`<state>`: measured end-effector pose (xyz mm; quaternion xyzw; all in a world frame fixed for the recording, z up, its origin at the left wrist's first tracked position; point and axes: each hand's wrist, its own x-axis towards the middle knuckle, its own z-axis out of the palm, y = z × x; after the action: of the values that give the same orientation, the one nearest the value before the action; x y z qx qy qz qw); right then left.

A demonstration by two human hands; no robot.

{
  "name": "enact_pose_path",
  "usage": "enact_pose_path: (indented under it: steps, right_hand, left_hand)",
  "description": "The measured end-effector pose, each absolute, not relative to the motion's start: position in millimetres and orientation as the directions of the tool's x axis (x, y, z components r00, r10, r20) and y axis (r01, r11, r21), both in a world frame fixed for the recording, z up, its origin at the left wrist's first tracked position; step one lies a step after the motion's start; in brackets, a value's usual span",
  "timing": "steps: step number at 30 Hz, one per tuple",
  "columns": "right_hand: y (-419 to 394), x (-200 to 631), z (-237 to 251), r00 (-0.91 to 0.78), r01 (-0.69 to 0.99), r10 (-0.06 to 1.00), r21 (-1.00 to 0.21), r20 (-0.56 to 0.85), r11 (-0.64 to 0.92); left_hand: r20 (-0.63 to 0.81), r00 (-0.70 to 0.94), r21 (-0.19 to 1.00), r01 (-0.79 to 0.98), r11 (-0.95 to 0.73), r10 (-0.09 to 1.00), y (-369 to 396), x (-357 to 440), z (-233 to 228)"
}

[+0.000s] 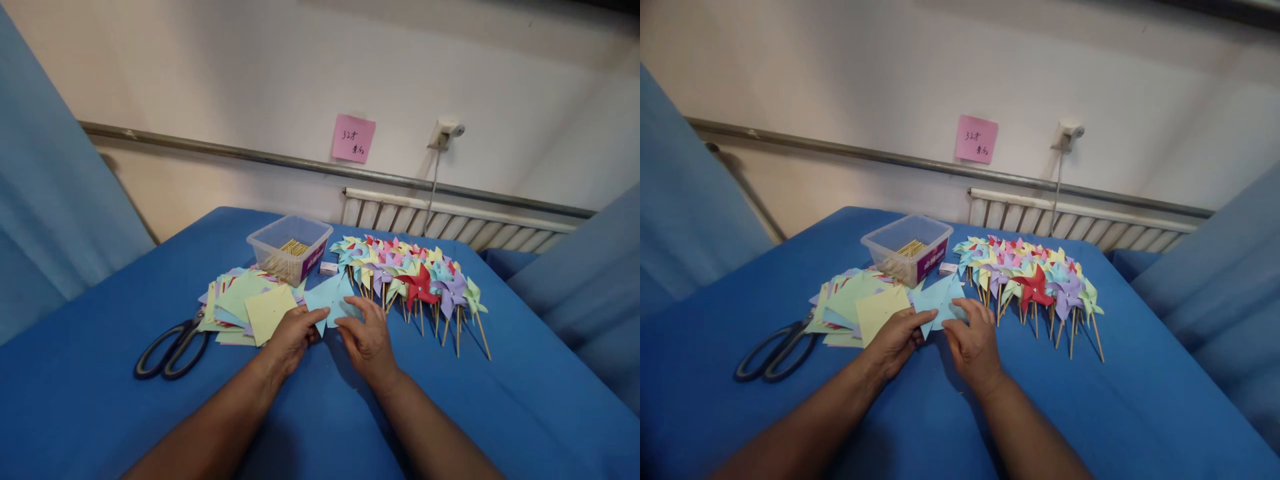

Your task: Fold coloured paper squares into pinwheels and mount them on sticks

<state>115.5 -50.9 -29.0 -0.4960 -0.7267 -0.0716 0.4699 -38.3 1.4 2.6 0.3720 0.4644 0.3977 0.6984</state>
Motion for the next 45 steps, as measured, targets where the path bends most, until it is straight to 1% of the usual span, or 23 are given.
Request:
enact_pose_path:
  steps: [5, 9, 13, 16, 20, 25, 28, 31, 35, 40, 45]
  right_hand:
    - [-52.0, 113.6, -27.9, -0.022, 0.731, 0.679, -0.452, 0.733, 0.512]
    - [-53.1, 112.4, -29.9, 0.066, 0.645, 0.734, -0.591, 0.675, 0.485]
    - [-50.1, 115.6, -35.7, 0.163, 0.507, 0.798, -0.743, 0.580, 0.436]
    - [-45.3, 118.8, -43.5, 0.222, 0.376, 0.846, -0.843, 0.486, 0.385]
    - [-41.0, 119.3, -51.0, 0.242, 0.210, 0.909, -0.933, 0.340, 0.293]
    - [-42.3, 115.6, -47.1, 0.207, 0.162, 0.956, -0.971, 0.208, 0.177]
    - [-43.6, 113.4, -42.6, 0.220, 0.080, 0.967, -0.990, 0.129, 0.114]
    - [-44.4, 112.0, -40.1, 0.227, 0.023, 0.972, -0.998, 0.059, 0.056]
    - [-45.6, 111.1, -39.6, 0.237, 0.043, 0.970, -0.998, 0.054, 0.045]
    - [-46.6, 111.2, -40.0, 0.242, 0.096, 0.968, -0.995, 0.062, 0.039]
    - [-46.4, 111.4, -39.6, 0.249, 0.104, 0.967, -0.994, 0.057, 0.032]
  left_hand:
    - [-0.276, 0.253, 0.927, -0.184, 0.326, 0.927, 2.0, -39.2, 0.6]
    - [-0.251, 0.296, 0.923, -0.214, 0.320, 0.922, 2.1, -39.5, -2.3]
    - [-0.265, 0.304, 0.913, -0.225, 0.340, 0.915, 1.6, -38.4, -2.9]
    - [-0.274, 0.345, 0.898, -0.242, 0.367, 0.898, 0.7, -37.0, -1.2]
    - [-0.314, 0.360, 0.885, -0.225, 0.408, 0.879, -1.1, -35.5, 0.7]
    - [-0.321, 0.331, 0.899, -0.189, 0.396, 0.887, -2.1, -34.8, -0.4]
    - [-0.327, 0.322, 0.904, -0.169, 0.394, 0.888, -1.9, -34.9, -1.8]
    - [-0.323, 0.349, 0.903, -0.164, 0.396, 0.880, -2.1, -35.2, -3.4]
    - [-0.308, 0.383, 0.898, -0.185, 0.399, 0.871, -2.7, -35.7, -5.3]
    - [-0.292, 0.364, 0.930, -0.109, 0.352, 0.884, -1.7, -36.5, -6.0]
    - [-0.283, 0.352, 0.945, -0.057, 0.323, 0.892, -0.7, -35.8, -6.3]
